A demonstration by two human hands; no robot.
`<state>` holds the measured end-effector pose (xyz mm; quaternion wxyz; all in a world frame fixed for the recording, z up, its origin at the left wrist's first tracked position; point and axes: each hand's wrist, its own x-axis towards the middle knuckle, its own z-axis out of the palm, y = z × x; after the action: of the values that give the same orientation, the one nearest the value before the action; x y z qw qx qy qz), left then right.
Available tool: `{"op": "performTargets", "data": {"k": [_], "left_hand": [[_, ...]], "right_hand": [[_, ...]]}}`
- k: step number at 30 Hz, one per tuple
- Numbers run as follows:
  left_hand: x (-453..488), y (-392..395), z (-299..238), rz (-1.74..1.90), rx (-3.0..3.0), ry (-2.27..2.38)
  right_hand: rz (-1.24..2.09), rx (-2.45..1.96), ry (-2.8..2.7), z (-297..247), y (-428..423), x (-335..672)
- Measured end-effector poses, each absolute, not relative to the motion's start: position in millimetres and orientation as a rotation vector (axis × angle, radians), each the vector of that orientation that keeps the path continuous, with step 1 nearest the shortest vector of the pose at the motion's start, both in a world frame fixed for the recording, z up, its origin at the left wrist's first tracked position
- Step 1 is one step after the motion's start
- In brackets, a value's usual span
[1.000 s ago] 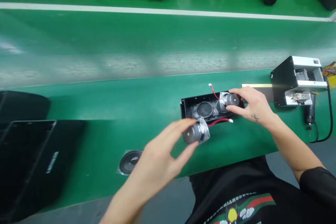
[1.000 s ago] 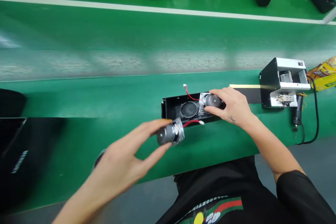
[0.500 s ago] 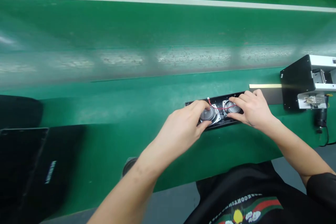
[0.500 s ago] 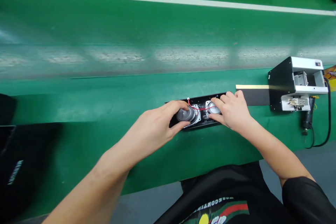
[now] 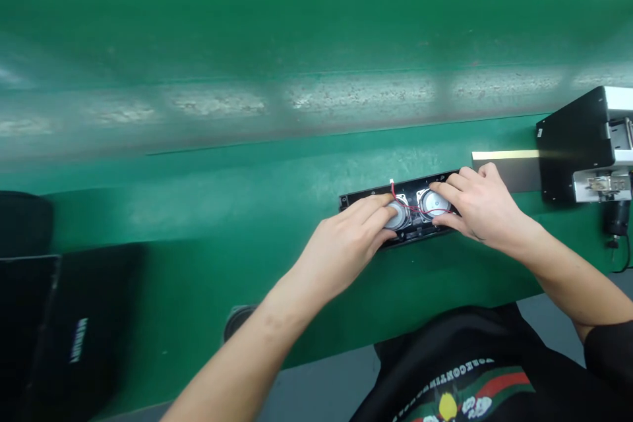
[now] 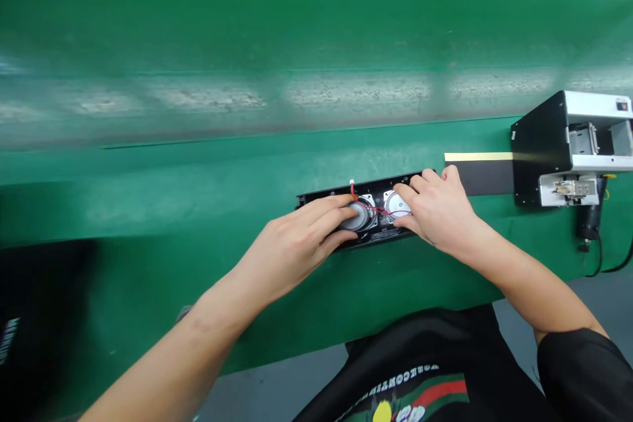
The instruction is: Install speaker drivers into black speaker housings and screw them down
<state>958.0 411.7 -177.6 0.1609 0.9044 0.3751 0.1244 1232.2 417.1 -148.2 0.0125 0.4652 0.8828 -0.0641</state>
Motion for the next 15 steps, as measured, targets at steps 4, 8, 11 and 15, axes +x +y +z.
{"op": "performTargets", "data": {"k": [4,8,11,15], "left_hand": [[955.1,412.2,-178.7,0.377,2.571,1.045],[953.6,413.3,-179.7,0.383,2.559,1.027],[953.5,413.3,-180.5,0.405,2.553,1.024],[954.5,413.1,-181.1,0.432,2.577,1.027]], "right_hand": [[-0.287,1.400,2.788,-148.7,418.7,1239.0],[-0.347,1.431,2.815,-154.2,417.9,1241.7],[-0.360,1.452,2.822,-156.0,416.4,1242.1],[-0.345,1.461,2.845,-155.9,415.2,1242.8]]}}
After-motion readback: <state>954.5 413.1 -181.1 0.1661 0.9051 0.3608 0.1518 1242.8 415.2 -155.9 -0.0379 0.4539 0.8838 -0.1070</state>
